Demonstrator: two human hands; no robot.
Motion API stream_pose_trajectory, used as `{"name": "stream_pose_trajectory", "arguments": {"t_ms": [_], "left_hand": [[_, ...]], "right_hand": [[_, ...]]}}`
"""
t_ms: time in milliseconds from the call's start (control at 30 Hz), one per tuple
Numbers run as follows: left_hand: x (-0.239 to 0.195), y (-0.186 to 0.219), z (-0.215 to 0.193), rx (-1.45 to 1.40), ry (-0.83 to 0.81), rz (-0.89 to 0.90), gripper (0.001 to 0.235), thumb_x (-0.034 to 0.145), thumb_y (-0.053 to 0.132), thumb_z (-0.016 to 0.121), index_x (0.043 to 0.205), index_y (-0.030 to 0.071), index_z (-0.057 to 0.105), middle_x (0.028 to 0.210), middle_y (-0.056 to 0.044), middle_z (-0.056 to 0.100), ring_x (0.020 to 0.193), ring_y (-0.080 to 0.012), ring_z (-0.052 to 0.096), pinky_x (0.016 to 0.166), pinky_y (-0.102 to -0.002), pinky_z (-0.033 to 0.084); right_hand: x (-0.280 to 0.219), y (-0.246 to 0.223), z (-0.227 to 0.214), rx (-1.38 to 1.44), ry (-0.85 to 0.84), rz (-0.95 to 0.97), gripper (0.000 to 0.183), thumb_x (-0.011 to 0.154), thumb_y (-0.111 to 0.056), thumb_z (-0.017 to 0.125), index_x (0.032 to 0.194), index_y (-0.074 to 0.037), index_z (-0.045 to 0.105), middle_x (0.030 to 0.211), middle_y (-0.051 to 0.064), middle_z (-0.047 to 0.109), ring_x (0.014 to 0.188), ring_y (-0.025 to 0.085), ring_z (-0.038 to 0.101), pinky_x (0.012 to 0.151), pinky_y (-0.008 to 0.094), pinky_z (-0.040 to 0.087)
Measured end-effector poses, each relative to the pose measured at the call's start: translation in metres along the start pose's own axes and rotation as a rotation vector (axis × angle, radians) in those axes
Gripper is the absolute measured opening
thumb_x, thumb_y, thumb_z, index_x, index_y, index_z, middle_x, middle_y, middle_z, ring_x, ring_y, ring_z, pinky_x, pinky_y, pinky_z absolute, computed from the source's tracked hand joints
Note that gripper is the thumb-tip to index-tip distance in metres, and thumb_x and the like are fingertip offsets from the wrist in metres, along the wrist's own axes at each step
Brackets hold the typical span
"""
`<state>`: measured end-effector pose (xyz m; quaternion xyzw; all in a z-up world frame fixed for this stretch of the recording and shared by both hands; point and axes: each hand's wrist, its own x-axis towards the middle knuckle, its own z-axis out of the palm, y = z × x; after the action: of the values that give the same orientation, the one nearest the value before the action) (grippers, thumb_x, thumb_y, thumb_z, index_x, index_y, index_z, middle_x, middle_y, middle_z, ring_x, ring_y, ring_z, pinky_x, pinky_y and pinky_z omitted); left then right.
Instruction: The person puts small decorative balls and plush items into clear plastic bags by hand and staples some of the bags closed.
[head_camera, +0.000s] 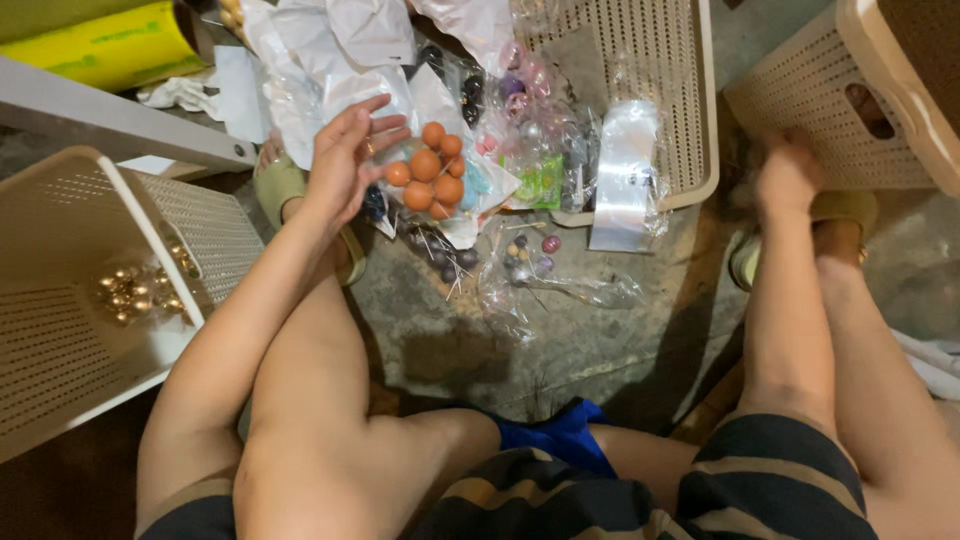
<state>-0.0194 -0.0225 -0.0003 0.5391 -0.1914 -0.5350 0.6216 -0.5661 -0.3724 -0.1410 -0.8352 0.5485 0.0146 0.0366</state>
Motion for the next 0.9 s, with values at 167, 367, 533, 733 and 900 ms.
{"name": "stream_pose_trajectory", "arguments": {"t_ms": [167,367,533,733,900], "left_hand": [[-0.003,0.005,-0.004,0.04,0.022,0.053,0.043,0.109,0.033,0.05,0.142,0.007,0.057,0.128,-0.012,0.068,0.12,-0.0227,0.067,0.091,-0.037,0.061],[-0.006,0.007,-0.001,0.246,0.024,0.132,0.038,0.112,0.029,0.052,0.139,0.005,0.062,0.126,-0.01,0.071,0.112,-0.0165,0.069,0.097,-0.029,0.057],[-0.003,0.005,0.004,0.338,-0.063,0.143,0.034,0.111,0.024,0.052,0.137,0.005,0.064,0.123,-0.007,0.071,0.111,-0.0138,0.069,0.094,-0.029,0.056],[-0.005,0.003,-0.008,0.299,-0.049,0.07,0.033,0.11,0.024,0.052,0.136,0.009,0.065,0.124,-0.004,0.071,0.114,-0.0131,0.069,0.092,-0.03,0.058],[-0.006,0.002,-0.02,0.294,0.001,0.056,0.033,0.108,0.025,0.052,0.135,0.011,0.066,0.124,-0.002,0.071,0.113,-0.0128,0.067,0.089,-0.03,0.058]], "right_hand": [[-0.013,0.014,-0.068,0.255,0.053,0.073,0.032,0.09,0.0,0.069,0.121,-0.007,0.07,0.113,0.023,0.07,0.102,0.042,0.067,0.086,0.052,0.051],[-0.032,-0.077,-0.175,0.339,0.217,-0.314,0.017,0.093,-0.003,0.074,0.096,0.004,0.059,0.1,0.018,0.067,0.095,0.031,0.066,0.082,0.041,0.053],[-0.03,-0.183,-0.174,0.814,0.014,-0.407,0.015,0.103,-0.01,0.076,0.102,0.001,0.066,0.094,0.01,0.065,0.087,0.018,0.061,0.077,0.031,0.049],[-0.028,-0.224,-0.149,0.692,-0.177,-0.49,0.023,0.104,-0.018,0.073,0.097,0.003,0.063,0.09,0.013,0.062,0.08,0.022,0.059,0.071,0.035,0.047],[-0.009,-0.2,-0.138,0.689,-0.059,-0.55,0.02,0.107,-0.015,0.068,0.097,0.002,0.068,0.103,0.014,0.065,0.091,0.026,0.064,0.08,0.039,0.051]]}}
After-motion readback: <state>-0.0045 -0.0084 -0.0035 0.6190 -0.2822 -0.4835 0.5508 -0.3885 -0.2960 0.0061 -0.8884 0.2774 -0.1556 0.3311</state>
